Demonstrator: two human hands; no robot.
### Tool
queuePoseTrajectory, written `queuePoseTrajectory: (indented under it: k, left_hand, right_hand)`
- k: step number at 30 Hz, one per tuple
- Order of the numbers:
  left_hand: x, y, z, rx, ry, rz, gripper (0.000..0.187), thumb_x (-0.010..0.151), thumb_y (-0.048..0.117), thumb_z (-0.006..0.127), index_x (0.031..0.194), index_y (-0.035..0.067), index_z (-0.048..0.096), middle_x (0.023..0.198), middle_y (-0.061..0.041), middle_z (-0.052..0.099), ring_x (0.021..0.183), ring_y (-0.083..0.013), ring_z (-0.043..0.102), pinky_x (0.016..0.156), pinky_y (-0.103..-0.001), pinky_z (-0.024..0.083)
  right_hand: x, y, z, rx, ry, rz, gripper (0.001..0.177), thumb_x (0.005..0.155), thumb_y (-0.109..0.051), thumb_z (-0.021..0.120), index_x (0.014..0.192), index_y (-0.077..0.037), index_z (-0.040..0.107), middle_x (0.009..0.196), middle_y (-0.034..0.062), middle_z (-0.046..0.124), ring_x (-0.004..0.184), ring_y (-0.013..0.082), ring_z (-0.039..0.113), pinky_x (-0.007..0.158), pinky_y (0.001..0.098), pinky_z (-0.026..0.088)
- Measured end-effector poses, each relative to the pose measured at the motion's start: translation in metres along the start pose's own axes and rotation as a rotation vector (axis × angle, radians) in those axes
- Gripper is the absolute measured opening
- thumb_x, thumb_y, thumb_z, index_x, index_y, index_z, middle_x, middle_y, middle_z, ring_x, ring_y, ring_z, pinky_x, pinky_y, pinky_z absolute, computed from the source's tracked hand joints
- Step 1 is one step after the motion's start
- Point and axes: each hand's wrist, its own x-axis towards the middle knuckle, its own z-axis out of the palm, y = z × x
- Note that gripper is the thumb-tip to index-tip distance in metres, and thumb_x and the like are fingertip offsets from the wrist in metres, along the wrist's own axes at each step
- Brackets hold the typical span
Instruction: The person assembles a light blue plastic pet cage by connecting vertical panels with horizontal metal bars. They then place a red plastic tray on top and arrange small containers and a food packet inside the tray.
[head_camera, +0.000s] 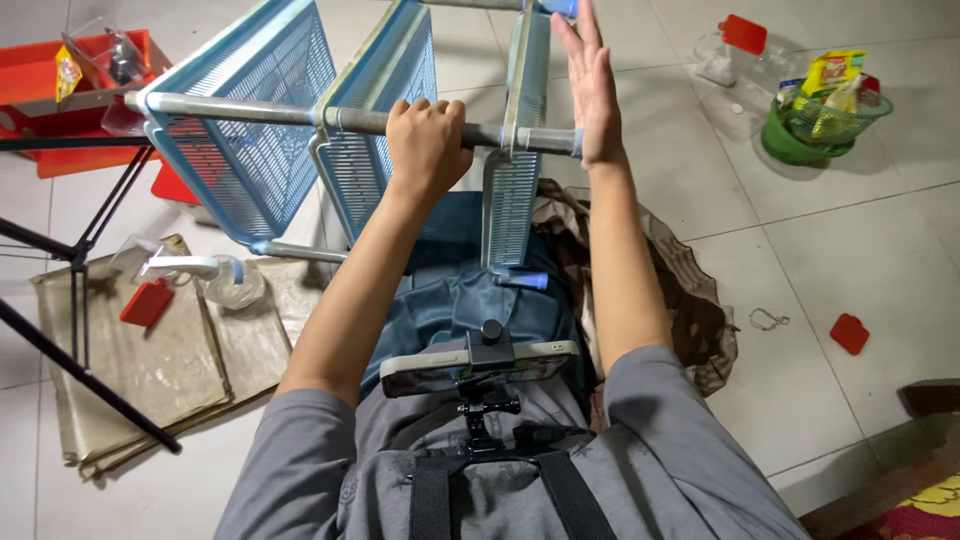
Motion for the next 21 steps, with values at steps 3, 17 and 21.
queuePoseTrajectory:
  k: [3, 17, 21]
  left_hand:
    - [-0.006, -0.008, -0.009, -0.126, -0.048, 0.088, 0.027, 0.072, 0.017, 0.076, 0.094, 0.008, 0.063, 0.093, -0.009, 0.067, 0.091, -0.0312, 0.063, 0.084, -0.044, 0.047]
    - [-0.076, -0.104, 0.027, -0.876, 0.268, -0.73, 0.059, 0.1, 0.046, 0.072, 0.128, 0.001, 0.044, 0.116, -0.013, 0.062, 0.11, -0.0266, 0.063, 0.097, -0.039, 0.048]
    - [-0.092, -0.093, 0.02, -0.599, 0.22, -0.519, 0.082, 0.079, 0.045, 0.097, 0.12, -0.004, 0.045, 0.107, -0.019, 0.06, 0.099, -0.0316, 0.065, 0.087, -0.041, 0.053]
  right_hand:
    - [-0.003, -0.02, 0.0, -0.104, -0.028, 0.088, 0.089, 0.105, -0.072, 0.035, 0.171, -0.016, 0.012, 0.177, 0.0167, 0.032, 0.169, 0.0323, 0.009, 0.136, 0.0495, -0.001]
    - [-0.002, 0.004, -0.034, -0.151, -0.092, 0.184, 0.081, 0.109, -0.053, 0.047, 0.169, -0.013, 0.011, 0.174, 0.0233, 0.036, 0.168, 0.0361, 0.016, 0.136, 0.0508, 0.007]
    - [0.003, 0.002, -0.072, 0.237, -0.011, 0.019, 0.076, 0.113, -0.059, 0.038, 0.168, -0.012, 0.015, 0.172, 0.0212, 0.035, 0.165, 0.0326, 0.021, 0.133, 0.0471, 0.009]
